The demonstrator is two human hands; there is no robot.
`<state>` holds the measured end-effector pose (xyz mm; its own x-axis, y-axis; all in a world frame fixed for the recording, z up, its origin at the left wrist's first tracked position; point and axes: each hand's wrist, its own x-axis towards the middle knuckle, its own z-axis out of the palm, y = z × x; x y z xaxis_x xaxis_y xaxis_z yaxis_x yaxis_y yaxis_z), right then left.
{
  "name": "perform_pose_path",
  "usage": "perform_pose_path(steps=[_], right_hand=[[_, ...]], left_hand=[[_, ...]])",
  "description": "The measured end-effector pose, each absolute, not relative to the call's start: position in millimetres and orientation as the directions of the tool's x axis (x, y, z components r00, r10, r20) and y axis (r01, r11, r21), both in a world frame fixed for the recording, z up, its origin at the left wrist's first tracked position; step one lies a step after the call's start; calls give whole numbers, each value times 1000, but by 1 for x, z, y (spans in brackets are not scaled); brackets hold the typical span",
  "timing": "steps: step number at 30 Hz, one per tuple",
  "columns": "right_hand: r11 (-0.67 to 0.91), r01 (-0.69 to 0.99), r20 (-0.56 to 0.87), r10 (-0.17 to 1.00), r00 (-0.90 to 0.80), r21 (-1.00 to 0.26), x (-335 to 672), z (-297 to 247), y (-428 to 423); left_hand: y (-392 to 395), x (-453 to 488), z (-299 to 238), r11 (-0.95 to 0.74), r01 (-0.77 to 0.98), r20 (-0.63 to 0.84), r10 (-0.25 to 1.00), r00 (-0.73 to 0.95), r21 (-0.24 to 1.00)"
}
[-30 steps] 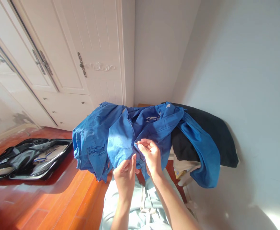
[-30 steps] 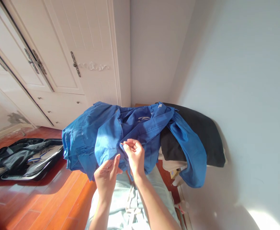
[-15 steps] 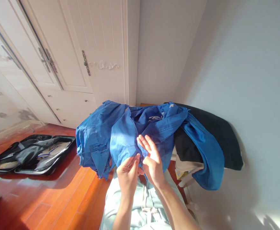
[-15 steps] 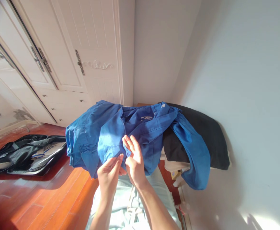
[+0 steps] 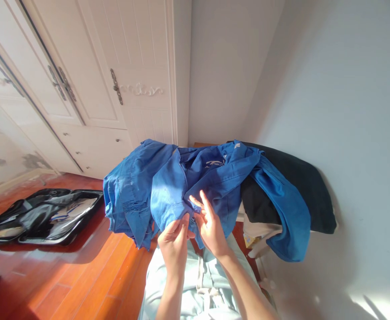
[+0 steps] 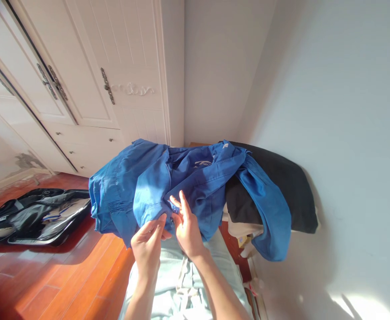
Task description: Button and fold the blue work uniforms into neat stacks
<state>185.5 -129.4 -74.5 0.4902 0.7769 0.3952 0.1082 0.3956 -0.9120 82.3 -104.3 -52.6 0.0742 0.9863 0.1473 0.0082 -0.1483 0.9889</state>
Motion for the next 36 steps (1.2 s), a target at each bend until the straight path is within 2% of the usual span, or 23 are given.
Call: perform_pose_path(steps=[3,5,10,15,24,31,36], right_hand=[[237,76,233,755,613,-969,189,-75,-132],[190,66,185,720,668,-980,190,-73,-134],[255,242,351,644,680,-936,190,-62,-142],[313,384,490,661,568,-868,185,-51,-146],[301,268,403,704,585,-915,182,-55,-148],[306,359,467,671,576,-882,181,-52,-146],[317,375,481,708,518,-871,185,-51,-147]], left_hand=[[-105,81,-52,-161,52,158,986,54,986],[-105,79,-53,-190,74,186,981,59,979],[-105,78,-59,-291,145,284,956,70,946],[-109,83,-54,-221,98,220,975,16,970],[-112,89,-51,-158,-48,155,986,-54,986],[-114,89,-51,-174,-88,170,984,-44,981],[-115,89,-50,-176,-75,175,984,-23,982]])
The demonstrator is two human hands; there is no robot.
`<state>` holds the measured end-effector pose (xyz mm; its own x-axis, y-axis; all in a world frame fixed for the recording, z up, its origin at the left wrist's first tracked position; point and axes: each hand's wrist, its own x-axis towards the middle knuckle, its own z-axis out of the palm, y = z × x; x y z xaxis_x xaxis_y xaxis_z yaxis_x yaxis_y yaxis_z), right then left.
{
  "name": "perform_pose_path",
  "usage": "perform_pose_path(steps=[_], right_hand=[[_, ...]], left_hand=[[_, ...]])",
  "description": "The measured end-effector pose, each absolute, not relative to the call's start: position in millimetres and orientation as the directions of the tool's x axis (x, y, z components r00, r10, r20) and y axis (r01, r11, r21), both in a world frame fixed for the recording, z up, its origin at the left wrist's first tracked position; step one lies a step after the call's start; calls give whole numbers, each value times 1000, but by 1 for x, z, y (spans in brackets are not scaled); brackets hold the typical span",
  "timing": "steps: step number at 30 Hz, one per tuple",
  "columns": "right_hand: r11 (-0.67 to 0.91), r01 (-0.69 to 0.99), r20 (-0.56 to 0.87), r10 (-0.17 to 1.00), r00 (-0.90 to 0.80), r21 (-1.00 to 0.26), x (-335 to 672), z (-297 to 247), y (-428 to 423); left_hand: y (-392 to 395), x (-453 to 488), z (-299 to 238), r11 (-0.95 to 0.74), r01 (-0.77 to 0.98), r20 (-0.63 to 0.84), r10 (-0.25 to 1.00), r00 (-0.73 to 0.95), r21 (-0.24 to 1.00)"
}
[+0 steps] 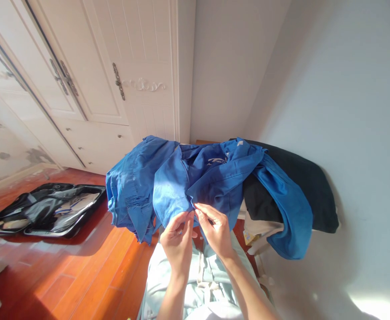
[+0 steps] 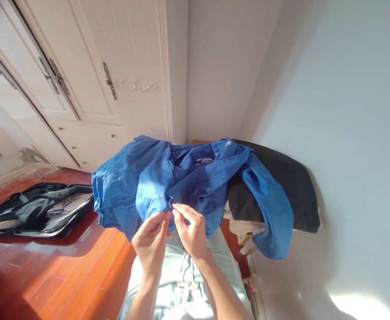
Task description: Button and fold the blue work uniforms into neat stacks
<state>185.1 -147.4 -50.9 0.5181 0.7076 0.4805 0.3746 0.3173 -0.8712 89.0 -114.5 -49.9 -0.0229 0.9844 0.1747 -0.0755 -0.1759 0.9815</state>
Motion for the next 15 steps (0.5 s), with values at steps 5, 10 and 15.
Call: perform_pose_path(steps=[5,10,15], right_hand=[[326,321,448,761,469,-889,188,-53,-150],[329,338,460,761,458,-882,190,-52,-147],[341,390,499,748,438,-855,194,-52,-141]], left_hand=[[-113,88,-48,-151,-140,154,988,12,979],[-115,85,-43,-145,-135,159,983,96,980],[-116,85,-46,-164,-132,182,974,137,978]])
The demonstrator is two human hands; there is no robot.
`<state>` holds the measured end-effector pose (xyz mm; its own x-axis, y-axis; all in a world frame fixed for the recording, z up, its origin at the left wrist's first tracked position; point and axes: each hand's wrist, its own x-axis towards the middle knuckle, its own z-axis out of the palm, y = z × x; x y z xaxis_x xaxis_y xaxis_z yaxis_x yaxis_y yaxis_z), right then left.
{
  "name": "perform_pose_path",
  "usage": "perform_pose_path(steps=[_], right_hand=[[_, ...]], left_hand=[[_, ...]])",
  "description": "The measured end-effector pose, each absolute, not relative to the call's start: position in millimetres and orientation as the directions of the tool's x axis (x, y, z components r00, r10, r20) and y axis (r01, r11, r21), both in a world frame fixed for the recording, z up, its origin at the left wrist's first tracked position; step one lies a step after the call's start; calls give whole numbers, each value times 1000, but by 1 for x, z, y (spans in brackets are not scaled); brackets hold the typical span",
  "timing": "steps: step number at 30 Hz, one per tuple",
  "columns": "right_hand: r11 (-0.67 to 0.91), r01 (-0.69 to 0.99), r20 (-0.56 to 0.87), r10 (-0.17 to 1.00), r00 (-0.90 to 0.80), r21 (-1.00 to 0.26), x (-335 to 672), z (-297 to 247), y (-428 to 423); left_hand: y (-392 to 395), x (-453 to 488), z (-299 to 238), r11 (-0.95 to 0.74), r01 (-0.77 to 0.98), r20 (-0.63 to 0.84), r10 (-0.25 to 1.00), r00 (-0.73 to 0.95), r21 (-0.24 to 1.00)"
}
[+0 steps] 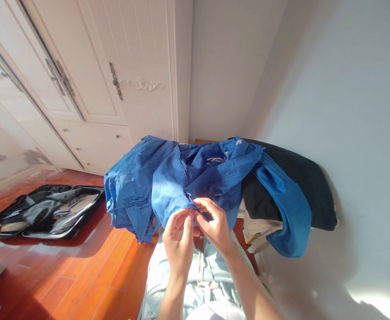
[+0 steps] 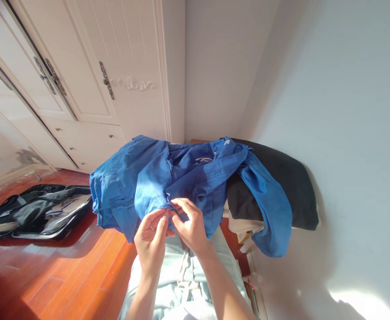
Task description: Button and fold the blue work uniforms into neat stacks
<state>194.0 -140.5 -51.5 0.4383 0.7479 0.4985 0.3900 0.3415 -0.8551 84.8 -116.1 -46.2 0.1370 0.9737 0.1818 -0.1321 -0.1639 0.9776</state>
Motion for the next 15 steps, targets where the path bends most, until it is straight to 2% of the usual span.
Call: perform_pose_path(steps=[12,15], right_hand=[[386,503,591,725,353,-774,202,-48,-137],[383,520,604,710,363,-763,201,-48,-136]], left_hand=[[-114,82,-52,-201,-77,212,958,193,977],[-116,81,-51,-257,-31,258,944,207,966]])
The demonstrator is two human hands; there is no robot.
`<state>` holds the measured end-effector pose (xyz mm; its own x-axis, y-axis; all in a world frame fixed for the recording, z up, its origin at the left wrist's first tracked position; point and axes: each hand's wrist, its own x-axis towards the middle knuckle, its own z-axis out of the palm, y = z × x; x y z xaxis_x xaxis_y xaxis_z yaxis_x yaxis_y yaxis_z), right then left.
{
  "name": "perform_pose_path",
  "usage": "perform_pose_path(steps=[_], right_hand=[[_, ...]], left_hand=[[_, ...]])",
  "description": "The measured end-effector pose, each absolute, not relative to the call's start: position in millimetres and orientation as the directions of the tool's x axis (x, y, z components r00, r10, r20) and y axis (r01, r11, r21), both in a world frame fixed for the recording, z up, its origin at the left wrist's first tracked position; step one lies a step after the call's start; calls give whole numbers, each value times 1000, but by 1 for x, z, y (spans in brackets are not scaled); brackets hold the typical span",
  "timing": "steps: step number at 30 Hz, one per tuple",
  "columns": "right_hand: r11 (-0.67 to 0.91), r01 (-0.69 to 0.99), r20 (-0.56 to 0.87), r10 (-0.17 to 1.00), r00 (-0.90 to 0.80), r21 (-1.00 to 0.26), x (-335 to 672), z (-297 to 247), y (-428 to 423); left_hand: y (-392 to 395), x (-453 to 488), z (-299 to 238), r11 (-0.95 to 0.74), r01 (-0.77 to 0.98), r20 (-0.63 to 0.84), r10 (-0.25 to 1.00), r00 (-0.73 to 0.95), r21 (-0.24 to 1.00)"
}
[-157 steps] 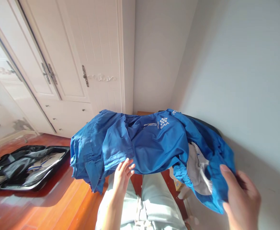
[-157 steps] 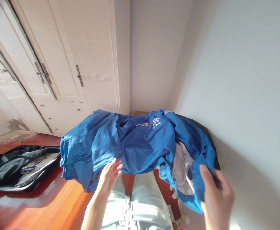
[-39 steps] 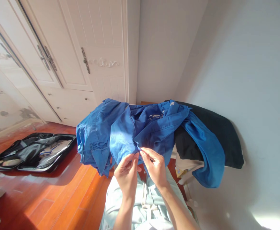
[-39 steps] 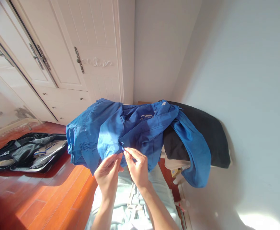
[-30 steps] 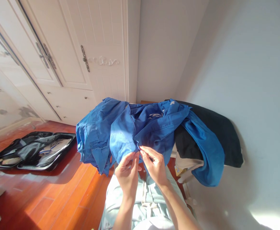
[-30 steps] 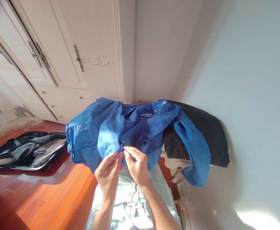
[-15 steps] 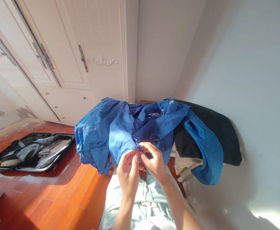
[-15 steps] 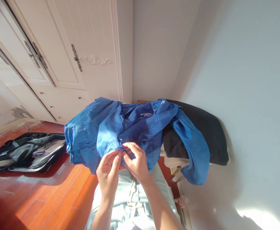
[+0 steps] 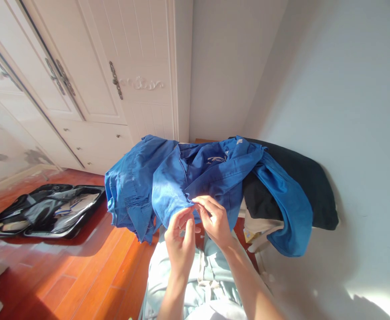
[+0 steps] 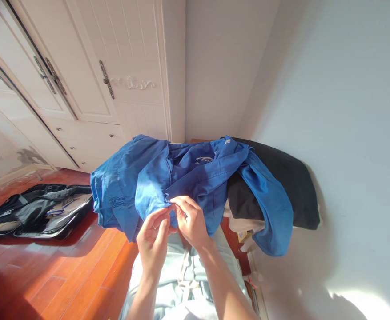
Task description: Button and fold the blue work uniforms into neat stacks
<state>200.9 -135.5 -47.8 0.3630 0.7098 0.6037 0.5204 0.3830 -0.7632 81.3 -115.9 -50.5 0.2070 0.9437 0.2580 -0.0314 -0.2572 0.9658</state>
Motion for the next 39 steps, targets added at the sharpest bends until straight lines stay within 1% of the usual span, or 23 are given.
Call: perform_pose_path(steps=[2,3,5,7,8,9,11,13,15,17,21,24,29,33,36,39], right_hand=[[383,521,609,698,378,-763,199,-47,-135],[381,517,607,693,388,-766,198,-47,-135],[373,505,596,692,408,-779,197,-46,-136],[372,487,583,702,409,-790,196,-47,-136],[378,477,580,706,405,-793,196,-48,-136],[383,465,576,710,404,-798,196,-49,-136],[376,442,557,720,414,-814,198,-51,-136],[356,440,542,721,432,-824,199,-53,-136],[353,455,547,722,424,-818,200,-53,-136],[365,468,564,717,410,-805,201,-53,-136],[378,446,557,733,391,-811,200,-54,-136],[387,419,540,762,358,-822,200,-55,-137],[407,395,536,786,310,-824,203,-50,-138],[408,399,547,764,343,-821,204,-46,-138],[409,397,551,748,370,-822,204,-44,-139],[422,403,564,745,357,-812,204,-43,-139]], left_hand=[[-118,78,-47,-363,69,343,918,200,929],[-119,76,-44,-436,135,412,895,174,890],[-117,72,-36,-582,269,578,810,104,767],[-109,69,-29,-686,369,710,698,92,627],[-102,68,-26,-730,397,753,645,132,556],[-95,68,-24,-773,409,775,597,207,486],[-77,67,-24,-848,384,773,507,383,366],[-60,68,-27,-901,318,745,426,514,295],[-48,69,-30,-923,265,723,384,574,279],[-43,69,-33,-929,235,721,371,586,287],[-42,69,-35,-921,222,741,390,547,320],[-41,67,-35,-923,208,758,383,528,322],[-39,66,-34,-925,185,756,377,535,330],[-41,68,-33,-925,164,779,377,502,342],[-44,69,-33,-935,125,797,349,493,332],[-45,70,-31,-942,96,801,325,503,322]])
